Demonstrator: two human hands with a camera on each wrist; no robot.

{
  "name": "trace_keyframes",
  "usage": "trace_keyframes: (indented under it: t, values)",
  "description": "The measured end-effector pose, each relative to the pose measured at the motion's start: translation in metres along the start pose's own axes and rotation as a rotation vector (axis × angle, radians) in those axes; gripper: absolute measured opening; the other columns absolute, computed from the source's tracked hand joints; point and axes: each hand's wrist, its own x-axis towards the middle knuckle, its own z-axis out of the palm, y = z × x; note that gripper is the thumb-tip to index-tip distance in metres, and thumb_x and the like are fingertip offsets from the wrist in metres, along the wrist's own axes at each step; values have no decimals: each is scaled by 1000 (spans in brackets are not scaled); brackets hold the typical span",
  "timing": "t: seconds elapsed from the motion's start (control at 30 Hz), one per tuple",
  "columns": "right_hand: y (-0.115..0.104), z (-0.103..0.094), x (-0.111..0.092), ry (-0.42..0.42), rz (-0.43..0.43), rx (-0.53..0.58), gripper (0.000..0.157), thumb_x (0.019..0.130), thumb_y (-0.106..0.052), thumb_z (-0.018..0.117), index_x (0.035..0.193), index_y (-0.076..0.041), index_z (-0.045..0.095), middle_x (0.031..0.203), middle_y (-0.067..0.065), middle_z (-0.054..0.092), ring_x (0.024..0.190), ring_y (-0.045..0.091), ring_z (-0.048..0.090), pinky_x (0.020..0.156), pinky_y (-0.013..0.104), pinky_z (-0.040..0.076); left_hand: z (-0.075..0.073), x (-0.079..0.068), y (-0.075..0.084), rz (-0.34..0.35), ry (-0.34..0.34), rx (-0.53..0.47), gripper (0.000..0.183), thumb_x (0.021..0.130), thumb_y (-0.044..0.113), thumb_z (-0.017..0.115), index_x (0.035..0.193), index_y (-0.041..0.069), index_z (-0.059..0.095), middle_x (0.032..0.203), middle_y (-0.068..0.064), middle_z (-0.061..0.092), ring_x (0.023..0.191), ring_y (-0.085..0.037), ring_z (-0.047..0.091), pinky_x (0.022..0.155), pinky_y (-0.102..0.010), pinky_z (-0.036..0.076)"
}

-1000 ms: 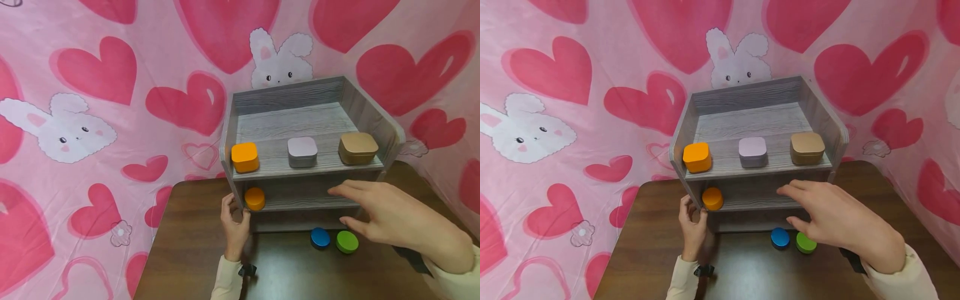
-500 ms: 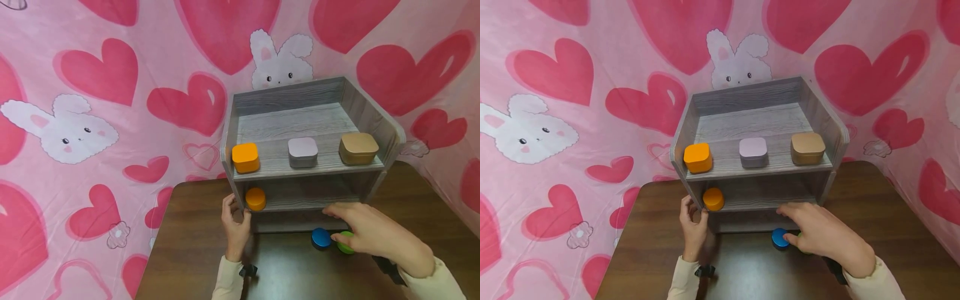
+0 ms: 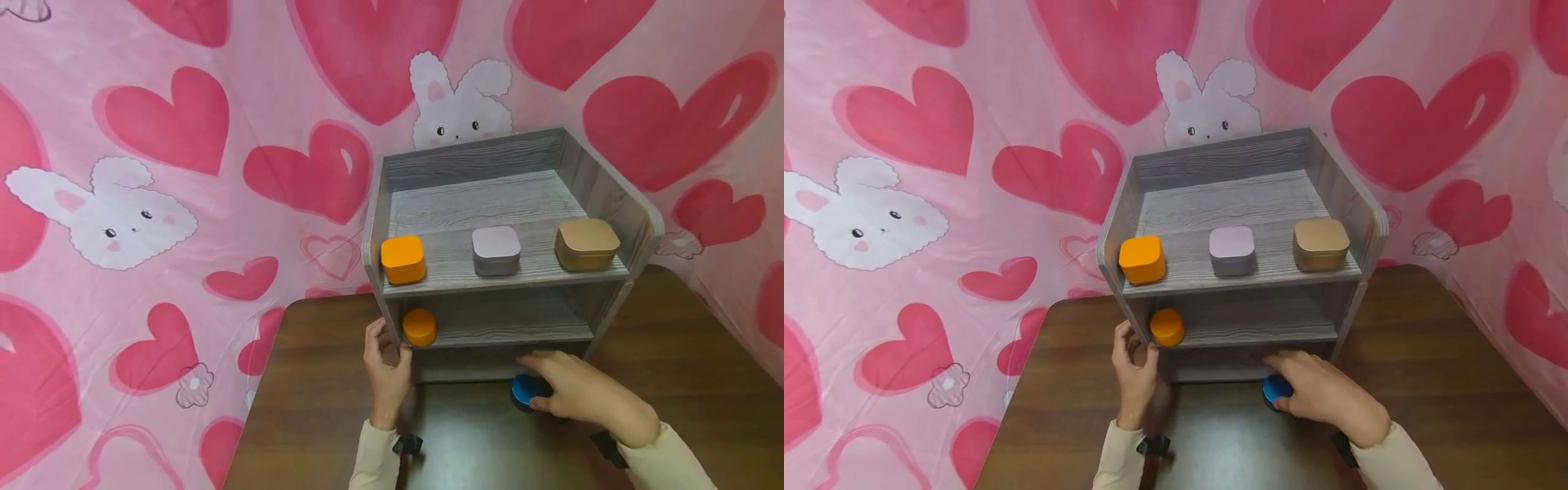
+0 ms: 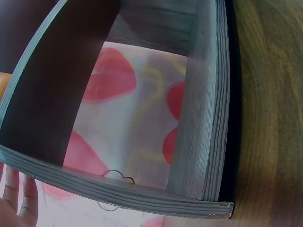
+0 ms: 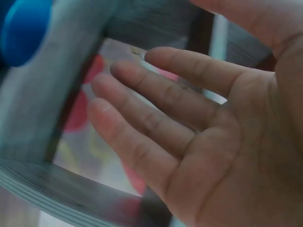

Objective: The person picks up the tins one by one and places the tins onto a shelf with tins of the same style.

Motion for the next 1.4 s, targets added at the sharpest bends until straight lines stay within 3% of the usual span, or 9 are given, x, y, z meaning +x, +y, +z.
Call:
trace_keyframes:
  t: [0.37, 0.7, 0.97, 1.4]
  values:
    - [11, 37, 13, 17, 90, -45, 61, 72, -17, 92, 126, 1, 68, 122, 19, 70, 102, 34, 70, 85, 52, 58, -2, -3, 3, -46, -11, 21, 57, 78, -17, 64, 131, 6, 62, 120, -14, 64, 108, -18, 63, 90, -25, 56]
    - [19, 51, 15, -1, 138, -81, 63, 66, -21, 95, 121, -4, 70, 117, 15, 70, 96, 28, 67, 84, 50, 57, -2, -5, 2, -50, -9, 11, 59, 77, -19, 63, 131, 5, 63, 121, -15, 64, 107, -18, 62, 89, -25, 55]
    - [24, 56, 16, 54, 101, -109, 52, 63, -15, 95, 109, -6, 71, 100, 4, 69, 82, 17, 62, 73, 40, 55, 0, 0, 5, -34, 2, 25, 57, 78, -18, 66, 130, 2, 62, 121, -16, 64, 107, -22, 63, 89, -24, 55]
    - [27, 61, 16, 97, 55, -128, 45, 62, -13, 94, 100, -9, 70, 92, -1, 65, 75, 11, 56, 65, 31, 48, 1, -1, 3, -32, 7, 9, 58, 75, -20, 66, 129, 1, 62, 120, -18, 64, 108, -19, 62, 89, -25, 55]
